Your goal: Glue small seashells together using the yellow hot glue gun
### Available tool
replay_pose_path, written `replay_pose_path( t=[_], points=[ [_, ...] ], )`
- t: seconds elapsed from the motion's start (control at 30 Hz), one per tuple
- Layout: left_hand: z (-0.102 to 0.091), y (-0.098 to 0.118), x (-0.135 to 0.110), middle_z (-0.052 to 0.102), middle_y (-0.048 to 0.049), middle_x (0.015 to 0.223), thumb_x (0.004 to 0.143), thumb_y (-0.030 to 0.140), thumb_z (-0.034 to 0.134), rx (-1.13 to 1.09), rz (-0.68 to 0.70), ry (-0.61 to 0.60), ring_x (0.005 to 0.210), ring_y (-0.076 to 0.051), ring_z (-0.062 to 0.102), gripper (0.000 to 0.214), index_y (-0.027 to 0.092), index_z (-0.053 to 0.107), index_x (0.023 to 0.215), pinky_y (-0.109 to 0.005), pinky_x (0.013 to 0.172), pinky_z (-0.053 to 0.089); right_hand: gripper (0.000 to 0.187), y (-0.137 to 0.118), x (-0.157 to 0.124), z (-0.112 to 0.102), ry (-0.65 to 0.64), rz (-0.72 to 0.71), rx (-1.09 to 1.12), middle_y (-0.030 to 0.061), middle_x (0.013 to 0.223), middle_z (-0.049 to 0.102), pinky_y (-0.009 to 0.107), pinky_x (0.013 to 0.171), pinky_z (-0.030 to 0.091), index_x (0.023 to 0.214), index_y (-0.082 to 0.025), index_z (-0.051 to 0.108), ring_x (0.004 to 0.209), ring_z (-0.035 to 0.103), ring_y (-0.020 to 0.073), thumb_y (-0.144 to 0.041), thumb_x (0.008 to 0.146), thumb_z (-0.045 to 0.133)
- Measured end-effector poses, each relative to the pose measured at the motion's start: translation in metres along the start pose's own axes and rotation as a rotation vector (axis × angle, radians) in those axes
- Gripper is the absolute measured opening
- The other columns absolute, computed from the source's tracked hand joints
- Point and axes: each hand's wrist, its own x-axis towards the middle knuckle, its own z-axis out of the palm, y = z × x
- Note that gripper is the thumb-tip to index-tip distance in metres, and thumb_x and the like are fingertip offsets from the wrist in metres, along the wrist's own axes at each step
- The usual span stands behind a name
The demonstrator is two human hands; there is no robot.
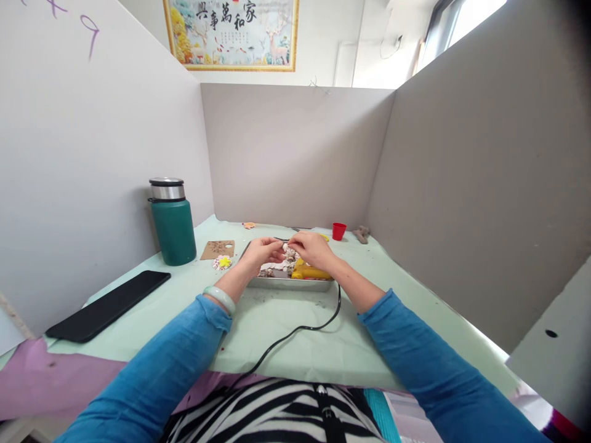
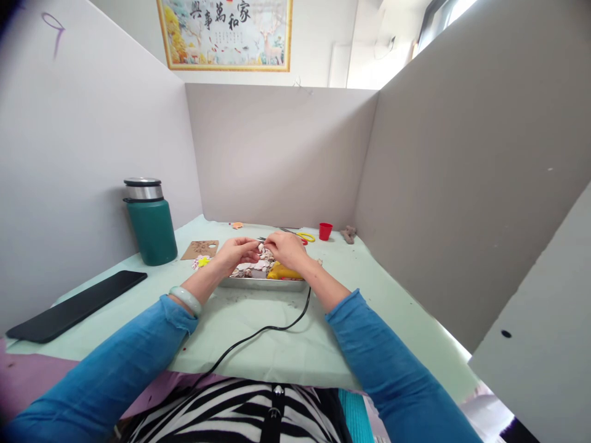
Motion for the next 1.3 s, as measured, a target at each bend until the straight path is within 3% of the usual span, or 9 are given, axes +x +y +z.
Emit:
replay_pose_path(
  t=[0.23,0.43,0.67,1.03,1.3],
  points=[
    [0.000,-0.001,0.001,0.066,-0.0088,0.080,0.072,0.031,0.068,-0.003,-0.021,-0.021,0.057,-0.013,0.062,0.023,0.011,0.061,0.079,-0.028,0.060,0.052,0.018,0.001,0.000,0.001,0.015,0.018,-0.014,0.0027,0.078,0.064,0.023,0.063,0.032,0.079,-0.018,0.067,0.070,0.054,0.0125,-0.023,0.084,0.050],
    [-0.004,-0.005,0.004,0.066,-0.0066,0.074,0.070,0.024,0.069,-0.047,-0.014,-0.033,0.058,-0.014,0.062,0.021,0.011,0.063,0.086,-0.028,0.061,0.053,0.018,0.000,-0.001,0.002,0.005,-0.004,0.000,0.0025,0.078,0.064,0.023,0.062,0.032,0.079,-0.018,0.066,0.070,0.053,0.0125,-0.025,0.084,0.050],
    [-0.004,-0.005,0.003,0.066,-0.0095,0.068,0.071,0.025,0.070,-0.041,-0.008,-0.018,0.059,-0.015,0.064,0.019,0.009,0.063,0.078,-0.029,0.065,0.053,0.019,0.000,0.000,0.002,-0.024,0.006,0.050,0.0025,0.076,0.064,0.022,0.062,0.032,0.076,-0.017,0.066,0.067,0.051,0.0118,-0.025,0.083,0.050],
    [-0.002,-0.004,0.004,0.068,-0.0124,0.079,0.075,0.030,0.068,-0.061,-0.021,-0.040,0.061,-0.016,0.065,0.023,0.009,0.061,0.083,-0.030,0.063,0.054,0.022,-0.002,0.001,-0.006,-0.143,0.244,0.332,-0.0025,0.057,0.056,0.021,0.051,0.032,0.069,-0.016,0.062,0.053,0.046,0.0094,-0.033,0.076,0.048],
    [-0.004,-0.006,0.005,0.068,-0.0123,0.084,0.071,0.024,0.071,-0.029,-0.014,-0.043,0.063,-0.015,0.064,0.023,0.009,0.064,0.086,-0.030,0.065,0.054,0.023,-0.004,0.001,-0.008,-0.139,0.303,0.363,-0.0025,0.055,0.055,0.020,0.051,0.033,0.068,-0.016,0.061,0.051,0.045,0.0088,-0.034,0.075,0.048]
  ],
)
